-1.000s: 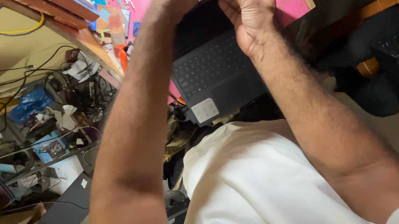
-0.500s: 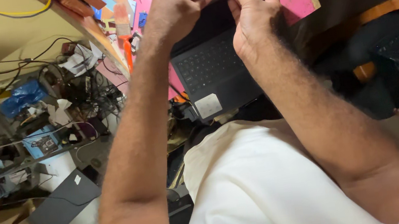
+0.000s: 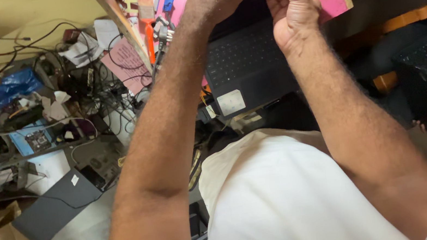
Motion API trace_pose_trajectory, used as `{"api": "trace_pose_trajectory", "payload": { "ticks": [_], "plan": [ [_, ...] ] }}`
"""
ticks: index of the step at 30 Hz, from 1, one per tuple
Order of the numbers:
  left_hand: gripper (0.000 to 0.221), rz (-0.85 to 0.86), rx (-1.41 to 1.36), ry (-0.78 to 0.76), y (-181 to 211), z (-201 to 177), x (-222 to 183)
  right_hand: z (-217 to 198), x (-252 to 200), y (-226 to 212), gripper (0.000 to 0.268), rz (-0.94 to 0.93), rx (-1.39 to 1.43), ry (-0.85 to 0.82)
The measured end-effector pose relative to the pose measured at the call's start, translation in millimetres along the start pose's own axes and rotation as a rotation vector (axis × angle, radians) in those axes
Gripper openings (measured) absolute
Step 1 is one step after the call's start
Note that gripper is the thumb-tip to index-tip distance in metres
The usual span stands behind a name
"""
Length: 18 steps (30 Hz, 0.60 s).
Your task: The person disassembles the top assembly of a laptop, removing the bezel and internal wiring from the screen frame by hand.
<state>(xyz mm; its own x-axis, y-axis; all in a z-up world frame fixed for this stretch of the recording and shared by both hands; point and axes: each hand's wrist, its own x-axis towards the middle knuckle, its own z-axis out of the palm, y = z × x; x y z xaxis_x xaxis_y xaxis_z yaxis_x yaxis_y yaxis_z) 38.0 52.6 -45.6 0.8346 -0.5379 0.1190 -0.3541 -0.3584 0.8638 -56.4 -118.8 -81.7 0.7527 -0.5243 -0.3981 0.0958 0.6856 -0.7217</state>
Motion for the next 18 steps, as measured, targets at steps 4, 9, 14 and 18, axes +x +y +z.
{"api": "trace_pose_trajectory", "payload": {
  "ticks": [4, 9, 14, 18],
  "plan": [
    [0.026, 0.049, -0.045, 0.013, -2.8, -1.6, -0.4, -6.5, 2.4, -1.9, 0.027, 0.003, -0.013, -0.066],
    [0.026, -0.014, 0.0, -0.061, 2.5, -13.1, -0.7, -2.9, 1.4, -3.3, 0.025, 0.02, -0.005, -0.085],
    [0.028, 0.166, 0.044, 0.009, -13.4, -6.9, -3.1, -2.8, 1.1, 0.0, 0.023, 0.044, 0.006, -0.097],
    [0.035, 0.104, 0.176, -0.045, -15.5, -5.0, -3.2, -3.4, 4.4, -1.8, 0.02, 0.052, 0.002, -0.124]
  ]
}}
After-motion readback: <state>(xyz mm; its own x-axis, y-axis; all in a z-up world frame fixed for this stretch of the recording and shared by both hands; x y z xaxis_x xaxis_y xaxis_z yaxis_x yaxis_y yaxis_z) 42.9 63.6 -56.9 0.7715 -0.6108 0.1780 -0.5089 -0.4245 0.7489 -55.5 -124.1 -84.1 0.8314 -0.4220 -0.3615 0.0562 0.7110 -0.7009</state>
